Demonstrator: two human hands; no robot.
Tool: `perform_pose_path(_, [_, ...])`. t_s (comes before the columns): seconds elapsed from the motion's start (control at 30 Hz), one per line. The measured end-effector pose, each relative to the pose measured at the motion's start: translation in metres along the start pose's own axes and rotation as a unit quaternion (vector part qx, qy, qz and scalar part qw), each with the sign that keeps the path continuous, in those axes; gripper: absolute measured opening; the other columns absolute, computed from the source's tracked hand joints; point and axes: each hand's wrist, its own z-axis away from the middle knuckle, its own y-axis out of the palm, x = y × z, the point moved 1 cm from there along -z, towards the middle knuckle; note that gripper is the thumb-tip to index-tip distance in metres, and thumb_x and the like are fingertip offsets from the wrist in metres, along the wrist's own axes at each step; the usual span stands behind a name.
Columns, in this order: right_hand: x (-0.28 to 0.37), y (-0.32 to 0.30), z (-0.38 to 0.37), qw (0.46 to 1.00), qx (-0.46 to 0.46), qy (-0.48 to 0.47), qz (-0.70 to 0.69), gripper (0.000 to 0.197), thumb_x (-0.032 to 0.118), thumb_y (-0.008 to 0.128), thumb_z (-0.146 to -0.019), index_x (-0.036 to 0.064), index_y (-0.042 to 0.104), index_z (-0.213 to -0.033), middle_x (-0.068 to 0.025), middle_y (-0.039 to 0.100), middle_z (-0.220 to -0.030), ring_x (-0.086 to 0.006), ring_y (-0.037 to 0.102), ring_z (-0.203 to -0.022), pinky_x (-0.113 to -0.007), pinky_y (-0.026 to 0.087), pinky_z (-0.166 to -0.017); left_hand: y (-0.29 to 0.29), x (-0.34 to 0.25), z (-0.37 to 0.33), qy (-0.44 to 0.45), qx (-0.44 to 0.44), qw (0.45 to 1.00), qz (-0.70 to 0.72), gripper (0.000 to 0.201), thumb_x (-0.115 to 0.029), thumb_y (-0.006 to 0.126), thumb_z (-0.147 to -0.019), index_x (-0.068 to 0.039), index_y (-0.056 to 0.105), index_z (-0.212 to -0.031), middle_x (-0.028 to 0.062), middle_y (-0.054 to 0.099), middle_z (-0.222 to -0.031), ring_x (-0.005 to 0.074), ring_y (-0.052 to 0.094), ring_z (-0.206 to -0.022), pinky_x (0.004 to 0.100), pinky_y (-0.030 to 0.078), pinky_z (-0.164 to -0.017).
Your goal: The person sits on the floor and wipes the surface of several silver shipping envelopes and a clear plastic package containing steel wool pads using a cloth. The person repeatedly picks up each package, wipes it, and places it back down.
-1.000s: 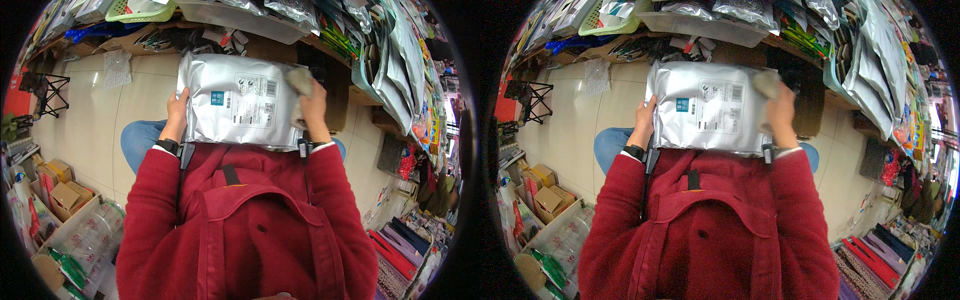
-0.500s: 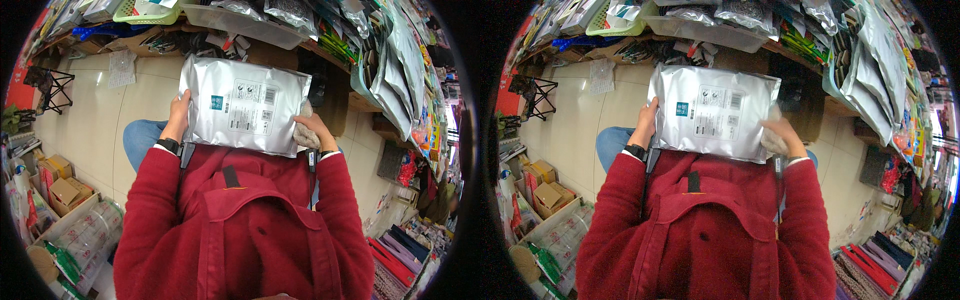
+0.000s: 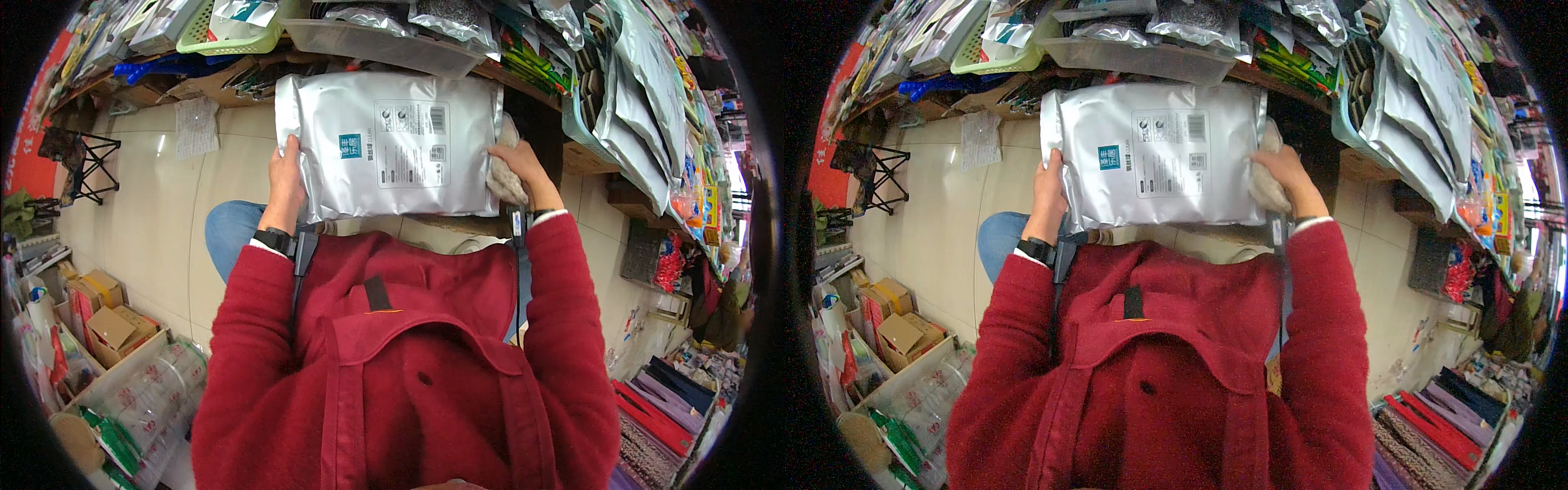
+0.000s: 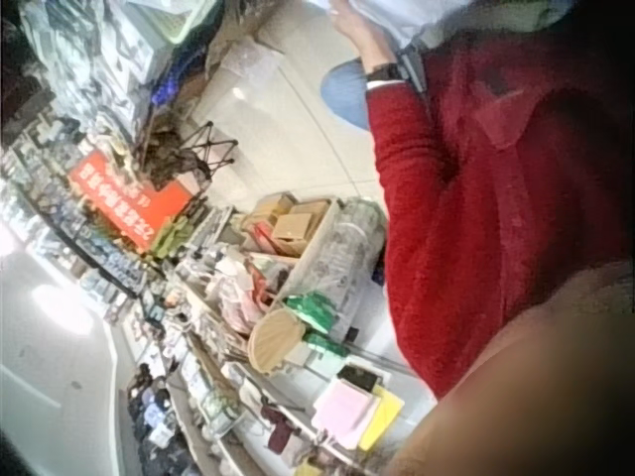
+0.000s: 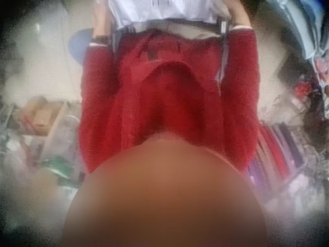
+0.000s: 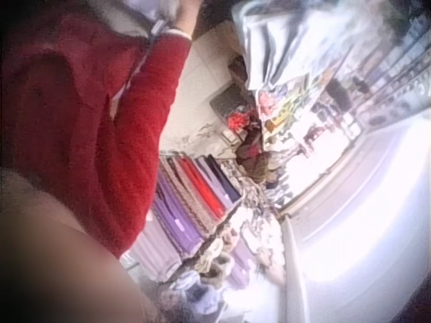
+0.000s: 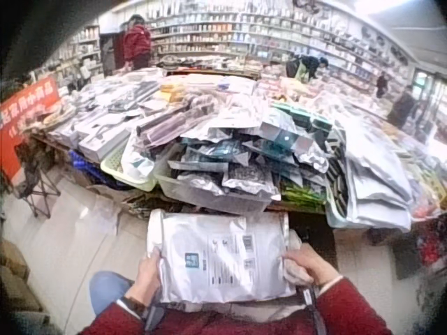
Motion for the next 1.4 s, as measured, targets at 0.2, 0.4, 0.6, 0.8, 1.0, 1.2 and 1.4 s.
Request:
perform_pose_path(0.2, [0.008, 0.023, -0.057, 0.994, -0.085, -0.063, 0.023, 0.054, 0.034, 0.076, -0.073, -0.0081, 0.064, -0.105, -0.0215, 0.07, -0.095, -0.0315, 0.068, -0.088, -0.037, 0.051, -0.078, 0.0, -0.001, -0.015, 0.026, -0.053, 0.998, -0.025, 0.037, -0.029, 0.057, -0.097, 0.002, 0.056, -0.116, 0.0087, 0.063, -0.1, 0.0165, 0.06, -0.086, 0.0321, 0.049, -0.074])
perform_pose_path(0.4, [0.001, 0.02, -0.047, 0.986, -0.142, -0.05, 0.065, 0.048, 0.032, 0.074, -0.077, -0.005, 0.066, -0.106, -0.0168, 0.069, -0.1, -0.0261, 0.066, -0.091, -0.035, 0.05, -0.08, -0.01, 0.005, -0.024, -0.03, -0.096, 0.99, -0.103, 0.041, -0.031, 0.06, -0.095, 0.005, 0.057, -0.116, 0.0099, 0.065, -0.101, 0.0172, 0.061, -0.085, 0.0314, 0.05, -0.073])
perform_pose_path(0.6, [-0.003, 0.016, 0.004, 0.971, -0.222, -0.073, -0.052, 0.051, 0.028, 0.074, -0.079, -0.0051, 0.062, -0.116, -0.0148, 0.068, -0.108, -0.0225, 0.065, -0.097, -0.033, 0.048, -0.084, -0.016, 0.008, -0.028, -0.046, -0.088, 0.99, -0.097, 0.045, -0.032, 0.065, -0.093, 0.0, 0.055, -0.122, 0.0094, 0.064, -0.109, 0.0191, 0.061, -0.096, 0.0318, 0.049, -0.08])
perform_pose_path(0.8, [-0.04, 0.034, 0.022, 0.965, -0.233, -0.064, -0.1, 0.051, 0.027, 0.072, -0.08, -0.0053, 0.061, -0.118, -0.0141, 0.067, -0.109, -0.0221, 0.064, -0.099, -0.033, 0.048, -0.085, -0.018, 0.002, -0.019, 0.006, -0.11, 0.983, -0.15, 0.037, -0.027, 0.061, -0.095, 0.003, 0.059, -0.115, 0.0094, 0.066, -0.102, 0.0177, 0.061, -0.088, 0.0317, 0.049, -0.076])
perform_pose_path(1.0, [-0.065, 0.047, 0.025, 0.976, -0.142, 0.012, -0.166, 0.042, 0.023, 0.071, -0.083, -0.0032, 0.063, -0.115, -0.011, 0.067, -0.105, -0.0187, 0.064, -0.091, -0.032, 0.05, -0.08, -0.023, 0.003, -0.021, -0.024, -0.091, 0.988, -0.125, 0.032, -0.025, 0.06, -0.095, 0.001, 0.06, -0.114, 0.0077, 0.065, -0.1, 0.017, 0.06, -0.087, 0.0312, 0.048, -0.075])
perform_pose_path(1.2, [-0.057, 0.054, 0.028, 0.985, -0.056, 0.01, -0.161, 0.047, 0.027, 0.074, -0.08, -0.0037, 0.061, -0.114, -0.0114, 0.067, -0.101, -0.0201, 0.063, -0.088, -0.033, 0.049, -0.078, -0.034, 0.009, -0.03, -0.036, -0.072, 0.989, -0.128, 0.043, -0.034, 0.059, -0.095, 0.003, 0.059, -0.116, 0.0112, 0.063, -0.105, 0.0203, 0.059, -0.092, 0.0342, 0.047, -0.079])
perform_pose_path(1.4, [-0.055, 0.054, 0.016, 0.99, -0.084, 0.003, -0.116, 0.052, 0.026, 0.075, -0.077, -0.005, 0.06, -0.117, -0.0136, 0.067, -0.104, -0.0218, 0.063, -0.093, -0.032, 0.049, -0.082, -0.033, -0.001, -0.022, -0.064, -0.081, 0.979, -0.176, 0.058, -0.041, 0.059, -0.093, 0.007, 0.053, -0.125, 0.0168, 0.06, -0.114, 0.0251, 0.059, -0.1, 0.0403, 0.049, -0.082])
